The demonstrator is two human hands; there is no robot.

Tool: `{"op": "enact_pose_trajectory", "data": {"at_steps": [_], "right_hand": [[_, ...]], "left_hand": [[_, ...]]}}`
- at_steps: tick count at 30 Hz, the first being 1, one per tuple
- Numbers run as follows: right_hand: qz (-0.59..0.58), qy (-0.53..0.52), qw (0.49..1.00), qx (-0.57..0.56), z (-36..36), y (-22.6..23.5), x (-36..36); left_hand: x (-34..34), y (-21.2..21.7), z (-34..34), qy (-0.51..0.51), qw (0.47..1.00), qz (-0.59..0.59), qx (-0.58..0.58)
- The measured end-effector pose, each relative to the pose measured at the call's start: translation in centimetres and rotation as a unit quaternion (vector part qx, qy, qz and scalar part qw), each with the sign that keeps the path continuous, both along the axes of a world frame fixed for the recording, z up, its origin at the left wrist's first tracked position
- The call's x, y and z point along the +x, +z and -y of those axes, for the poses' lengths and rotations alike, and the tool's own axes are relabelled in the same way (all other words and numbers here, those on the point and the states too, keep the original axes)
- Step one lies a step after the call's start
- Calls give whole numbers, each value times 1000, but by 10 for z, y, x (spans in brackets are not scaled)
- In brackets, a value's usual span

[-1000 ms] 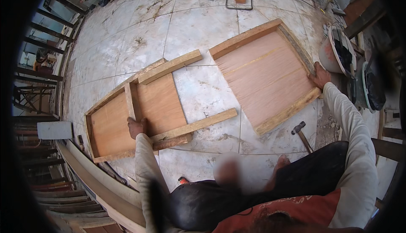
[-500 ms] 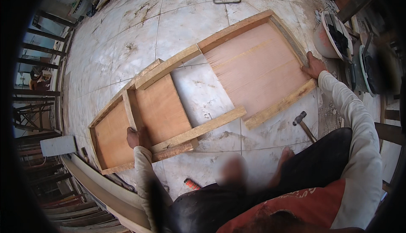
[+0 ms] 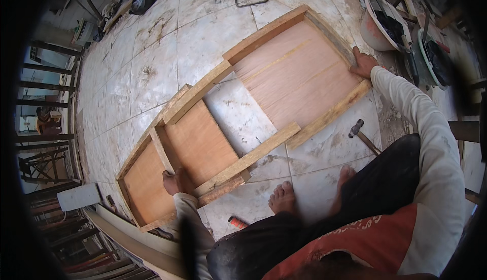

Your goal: The person assembles a rectangular wooden frame by positioning wood pieces together and hammering nails into the joints to secure the structure.

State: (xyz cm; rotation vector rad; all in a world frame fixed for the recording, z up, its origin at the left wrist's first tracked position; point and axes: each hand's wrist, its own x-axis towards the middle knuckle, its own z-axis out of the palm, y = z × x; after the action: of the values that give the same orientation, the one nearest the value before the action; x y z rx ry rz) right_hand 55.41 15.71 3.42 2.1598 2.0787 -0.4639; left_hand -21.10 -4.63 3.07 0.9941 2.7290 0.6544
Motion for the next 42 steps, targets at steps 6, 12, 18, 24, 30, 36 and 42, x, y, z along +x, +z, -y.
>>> {"op": "enact_pose_trajectory", "data": {"at_steps": [6, 12, 18, 24, 30, 36, 42], "right_hand": [[-17, 31, 999, 6, 6, 3, -2], [-28, 41, 999, 5, -8, 2, -3], [-15, 42, 999, -7, -11, 2, -3], [16, 19, 1000, -7, -18, 3, 0], [-8, 19, 1000, -3, -13, 6, 4], [-87, -16, 991, 99, 105, 68, -25], [-71, 32, 997, 10, 263, 3, -67]], "left_hand": [[35, -1, -11, -24, 1000, 10, 5], [77, -15, -22, -41, 999, -20, -5], [112, -16, -28, -99, 995, 29, 6], [132, -9, -36, -133, 991, -14, -25], [129, -7, -32, -162, 986, 34, -13], [152, 5, -26, -217, 969, -66, 95], [237, 36, -15, -567, 823, -38, -7]]}}
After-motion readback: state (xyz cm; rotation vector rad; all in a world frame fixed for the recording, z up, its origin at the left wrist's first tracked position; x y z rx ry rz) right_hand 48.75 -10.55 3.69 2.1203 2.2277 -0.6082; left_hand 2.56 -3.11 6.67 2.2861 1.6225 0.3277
